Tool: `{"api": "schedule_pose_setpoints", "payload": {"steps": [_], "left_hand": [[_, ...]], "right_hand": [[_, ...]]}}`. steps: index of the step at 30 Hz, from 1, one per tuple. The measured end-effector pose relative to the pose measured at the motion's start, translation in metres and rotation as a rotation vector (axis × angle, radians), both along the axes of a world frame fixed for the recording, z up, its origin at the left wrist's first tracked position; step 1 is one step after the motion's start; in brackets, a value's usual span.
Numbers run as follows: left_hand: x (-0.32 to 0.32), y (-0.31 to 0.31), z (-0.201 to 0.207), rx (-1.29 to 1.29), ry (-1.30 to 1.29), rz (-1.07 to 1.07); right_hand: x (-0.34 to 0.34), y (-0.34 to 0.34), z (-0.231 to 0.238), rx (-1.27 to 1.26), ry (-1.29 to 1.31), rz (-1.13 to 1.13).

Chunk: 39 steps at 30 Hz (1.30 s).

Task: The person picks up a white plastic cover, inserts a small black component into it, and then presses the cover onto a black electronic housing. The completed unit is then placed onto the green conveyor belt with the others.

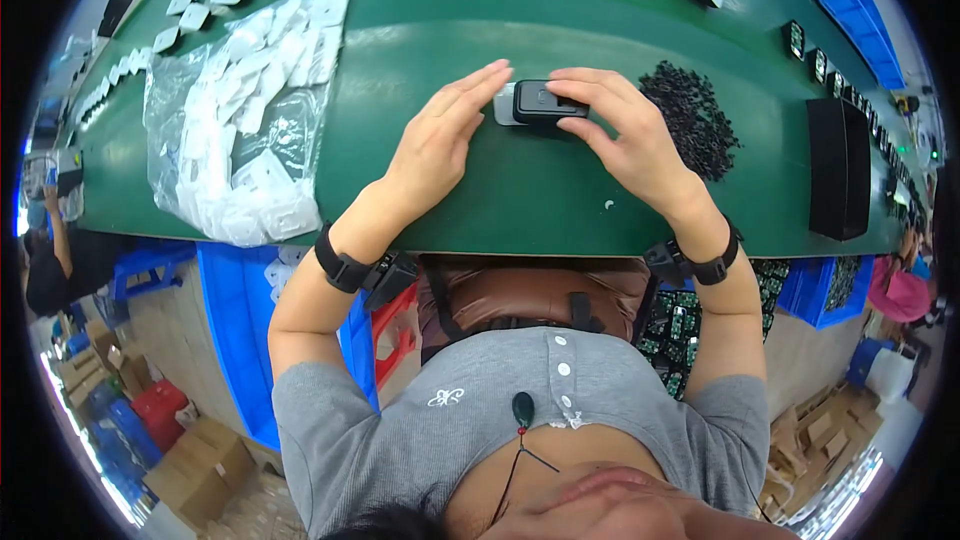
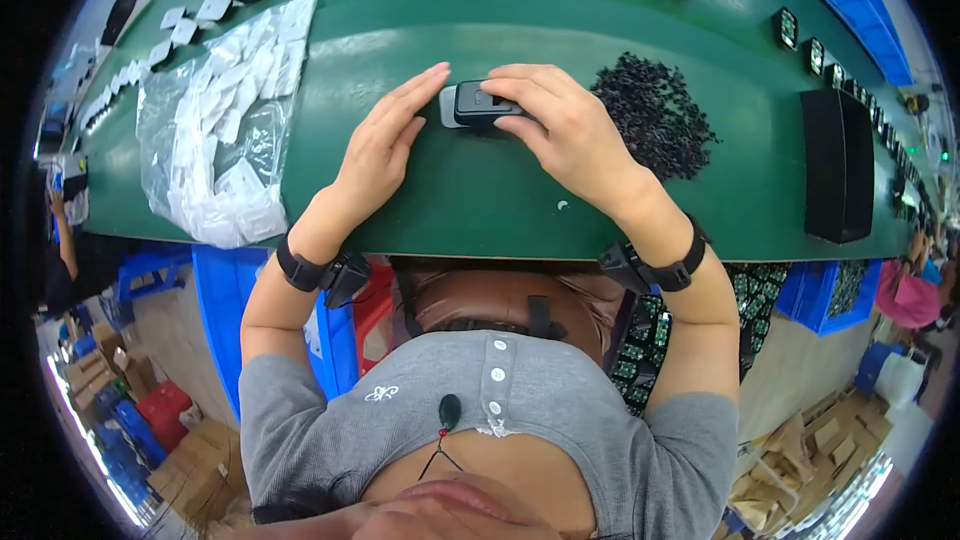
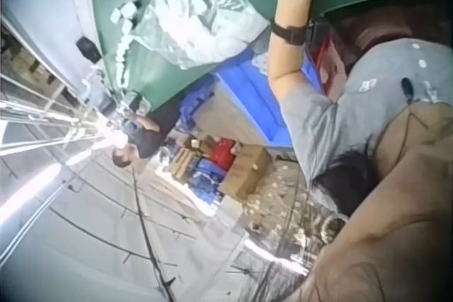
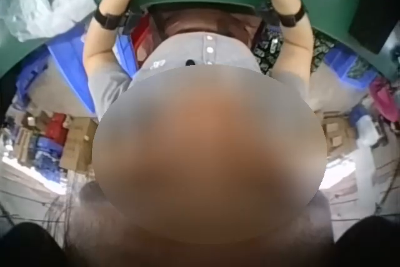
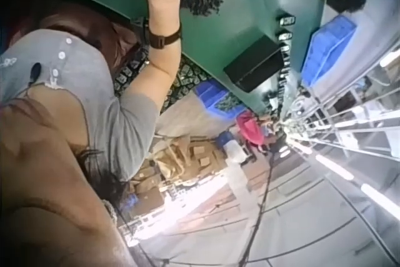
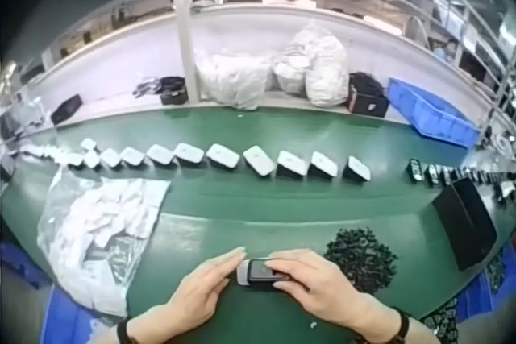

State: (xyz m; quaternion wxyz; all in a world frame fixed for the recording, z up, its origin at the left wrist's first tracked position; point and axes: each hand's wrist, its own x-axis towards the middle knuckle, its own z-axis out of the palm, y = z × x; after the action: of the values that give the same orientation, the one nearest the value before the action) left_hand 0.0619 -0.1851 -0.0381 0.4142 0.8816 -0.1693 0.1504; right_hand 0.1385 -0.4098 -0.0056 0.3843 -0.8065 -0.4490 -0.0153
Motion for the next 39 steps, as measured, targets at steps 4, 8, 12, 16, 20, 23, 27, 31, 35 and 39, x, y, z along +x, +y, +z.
{"api": "schedule_pose_setpoints", "payload": {"steps": [4, 8, 12, 16, 20, 23, 27, 31, 35, 39], "left_hand": [[0.001, 0.007, -0.009, 0.05, -0.021, -0.018], [0.004, 0.011, -0.013, 0.119, -0.062, -0.02], [-0.005, 0.002, -0.008, 0.29, -0.114, 0.016], [-0.007, -0.001, -0.005, 0.35, -0.092, 0.003], [-0.011, -0.01, -0.006, 0.439, -0.164, 0.045], [-0.006, -0.013, -0.003, 0.375, -0.159, 0.11], [0.015, -0.009, -0.01, 0.327, -0.157, 0.149], [0.03, 0.0, -0.011, -0.014, -0.154, 0.156], [0.018, -0.002, 0.008, -0.58, 0.405, 0.186], [-0.002, 0.011, 0.015, -0.727, 0.444, 0.187]], "right_hand": [[0.008, 0.022, -0.008, -0.072, 0.0, 0.059], [0.015, 0.027, -0.003, -0.129, -0.018, 0.088], [0.012, 0.024, -0.013, -0.061, -0.109, 0.113], [0.009, 0.022, -0.018, -0.042, -0.102, 0.098], [0.004, 0.021, -0.01, -0.036, 0.07, 0.071], [0.008, 0.024, -0.003, -0.06, 0.186, 0.049], [0.02, 0.03, 0.0, 0.019, 0.332, -0.014], [0.022, 0.039, -0.019, 0.385, 0.846, -0.12], [-0.004, 0.064, -0.011, 0.573, 0.945, -0.148], [-0.003, 0.077, -0.005, 0.529, 0.951, -0.089]]}}
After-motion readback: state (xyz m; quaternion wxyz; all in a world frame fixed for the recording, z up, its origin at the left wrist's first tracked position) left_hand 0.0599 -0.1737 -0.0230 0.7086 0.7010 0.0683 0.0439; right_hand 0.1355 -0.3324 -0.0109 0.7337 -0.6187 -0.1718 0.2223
